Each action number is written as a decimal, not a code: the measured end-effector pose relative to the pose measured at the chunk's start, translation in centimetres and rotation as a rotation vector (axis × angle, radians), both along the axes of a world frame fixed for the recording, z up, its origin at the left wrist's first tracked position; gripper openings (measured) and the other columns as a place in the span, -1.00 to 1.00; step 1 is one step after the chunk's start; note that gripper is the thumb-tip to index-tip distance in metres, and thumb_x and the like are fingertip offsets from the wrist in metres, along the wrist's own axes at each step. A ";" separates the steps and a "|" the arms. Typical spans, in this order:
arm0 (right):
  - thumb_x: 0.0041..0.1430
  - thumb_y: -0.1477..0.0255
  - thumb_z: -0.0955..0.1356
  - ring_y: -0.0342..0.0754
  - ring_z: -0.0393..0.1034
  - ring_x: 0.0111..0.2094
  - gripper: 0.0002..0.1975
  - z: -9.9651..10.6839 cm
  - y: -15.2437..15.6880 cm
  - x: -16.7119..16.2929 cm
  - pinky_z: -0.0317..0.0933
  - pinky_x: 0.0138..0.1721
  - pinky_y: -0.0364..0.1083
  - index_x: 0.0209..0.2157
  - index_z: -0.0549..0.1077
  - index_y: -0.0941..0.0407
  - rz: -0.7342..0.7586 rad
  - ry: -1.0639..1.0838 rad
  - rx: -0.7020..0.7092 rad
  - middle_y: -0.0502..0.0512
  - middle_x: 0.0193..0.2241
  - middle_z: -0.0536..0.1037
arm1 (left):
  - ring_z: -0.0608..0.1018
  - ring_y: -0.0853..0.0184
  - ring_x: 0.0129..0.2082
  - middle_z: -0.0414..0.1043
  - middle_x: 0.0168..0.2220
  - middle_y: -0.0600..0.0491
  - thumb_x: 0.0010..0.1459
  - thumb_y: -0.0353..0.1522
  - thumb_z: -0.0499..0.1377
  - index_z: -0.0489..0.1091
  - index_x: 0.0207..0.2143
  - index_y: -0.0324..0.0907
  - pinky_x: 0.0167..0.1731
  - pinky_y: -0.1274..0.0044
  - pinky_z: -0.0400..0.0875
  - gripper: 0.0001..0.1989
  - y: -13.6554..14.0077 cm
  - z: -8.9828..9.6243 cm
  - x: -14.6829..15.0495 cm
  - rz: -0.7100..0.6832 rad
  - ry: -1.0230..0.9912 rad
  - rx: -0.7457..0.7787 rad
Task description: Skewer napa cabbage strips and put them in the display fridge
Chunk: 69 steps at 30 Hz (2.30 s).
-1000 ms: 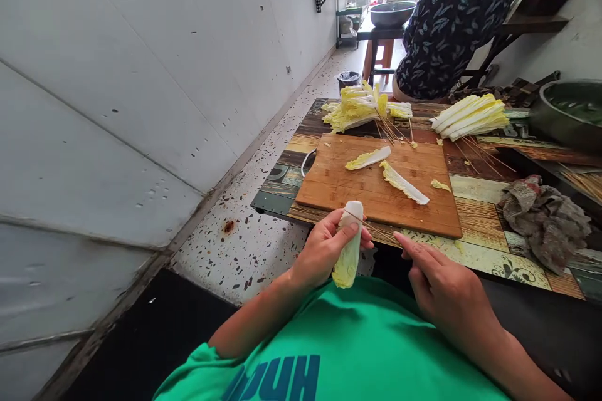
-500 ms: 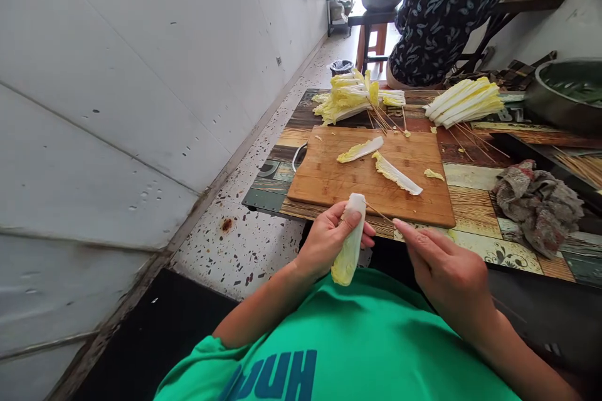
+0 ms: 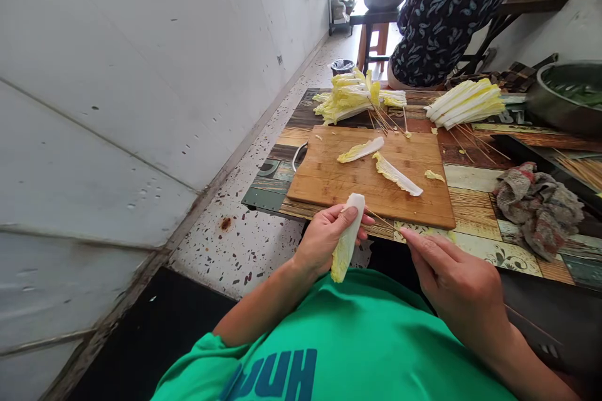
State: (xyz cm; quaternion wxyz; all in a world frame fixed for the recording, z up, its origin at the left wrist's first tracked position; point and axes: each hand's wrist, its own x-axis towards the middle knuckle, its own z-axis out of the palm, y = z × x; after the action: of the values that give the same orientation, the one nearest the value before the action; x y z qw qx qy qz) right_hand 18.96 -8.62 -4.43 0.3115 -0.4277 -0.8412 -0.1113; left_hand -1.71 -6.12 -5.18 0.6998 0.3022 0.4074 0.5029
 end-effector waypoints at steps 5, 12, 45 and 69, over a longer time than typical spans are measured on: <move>0.34 0.51 0.29 -0.07 0.56 -0.41 -0.75 0.1 -0.2 0.2 0.22 -0.48 -0.12 -0.05 0.56 0.18 0.000 -0.014 -0.012 0.12 -0.24 0.67 | 0.47 0.48 -0.54 0.58 -0.34 -0.03 0.04 -0.12 0.37 0.54 -0.26 -0.27 -0.54 0.65 0.34 -0.62 0.0 -0.1 0.0 -0.003 -0.002 0.011; 0.33 0.51 0.31 -0.07 0.56 -0.41 -0.76 0.3 -0.2 0.4 0.21 -0.49 -0.12 -0.05 0.56 0.18 0.005 -0.030 -0.022 0.12 -0.24 0.67 | 0.44 0.49 -0.53 0.55 -0.39 -0.01 0.06 -0.12 0.35 0.55 -0.35 -0.28 -0.52 0.64 0.30 -0.64 -0.1 -0.4 -0.1 -0.020 0.042 0.047; 0.34 0.37 0.29 -0.04 0.60 -0.31 -0.78 0.8 1.4 3.1 0.48 -0.29 -0.12 -0.18 0.58 0.08 0.143 0.142 -0.326 0.09 -0.26 0.68 | 0.41 0.42 -0.50 0.47 -0.54 0.07 0.11 -0.11 0.30 0.63 -0.39 -0.20 -0.39 0.57 0.31 -0.68 -1.3 1.1 1.0 0.024 0.343 0.190; 0.15 0.20 0.43 0.04 0.62 -0.32 -0.79 -2.2 -3.7 10.9 0.53 -0.37 -0.10 -0.23 0.66 -0.05 -0.440 0.603 -0.294 -0.04 -0.33 0.69 | 0.57 0.09 -0.12 0.58 -0.19 -0.20 0.23 -0.48 0.10 0.55 -0.27 -0.23 -0.04 0.31 0.24 -0.79 14.7 -0.5 8.0 -0.612 1.559 1.279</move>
State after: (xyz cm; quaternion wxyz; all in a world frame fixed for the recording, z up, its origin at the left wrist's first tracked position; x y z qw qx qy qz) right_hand 29.82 -12.30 -6.63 0.4486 -0.6510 -0.6075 0.0765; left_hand 6.24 8.56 -5.71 0.0517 0.9448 0.3098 0.0927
